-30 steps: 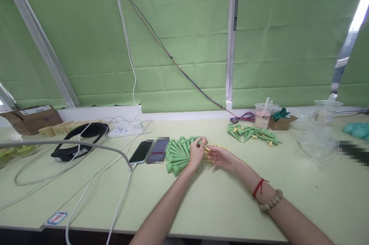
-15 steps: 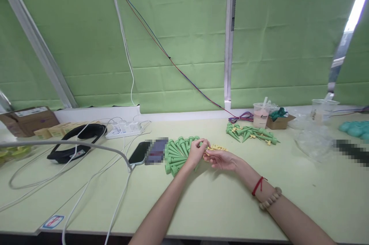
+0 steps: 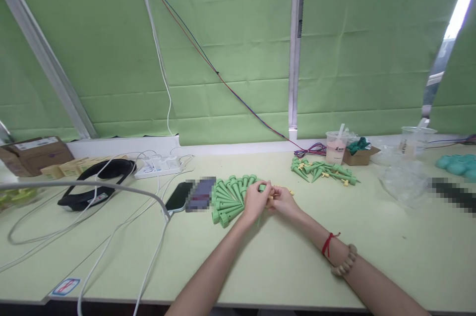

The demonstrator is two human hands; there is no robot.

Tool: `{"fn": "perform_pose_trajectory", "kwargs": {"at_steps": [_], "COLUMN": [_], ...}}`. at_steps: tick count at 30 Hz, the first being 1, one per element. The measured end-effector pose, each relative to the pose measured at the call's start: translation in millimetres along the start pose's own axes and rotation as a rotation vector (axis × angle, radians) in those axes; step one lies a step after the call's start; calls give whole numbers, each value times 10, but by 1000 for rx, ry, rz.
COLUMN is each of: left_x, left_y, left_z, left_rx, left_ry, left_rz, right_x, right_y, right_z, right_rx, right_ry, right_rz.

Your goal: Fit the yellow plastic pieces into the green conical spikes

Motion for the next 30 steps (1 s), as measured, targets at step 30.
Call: {"fn": "perform_pose_trajectory", "kwargs": {"at_steps": [30], "left_x": [14], "left_y": [135], "left_z": [88], "left_rx": [-201], "left_ry": [-10], "left_rz": [-281], "right_x": [59], "right_y": [65], "right_z": [-37], "right_rx": [-33], "right_ry": [43], "right_rz": [114]}}
Point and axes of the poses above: each hand's wrist, its own z-axis towards the middle knuckle, its own x-axis out of the palm, y = z × x, the point moved 3 cm from there along z, towards the middle knuckle, and after that the axes turned 9 degrees about z, right-handed, at the moved point
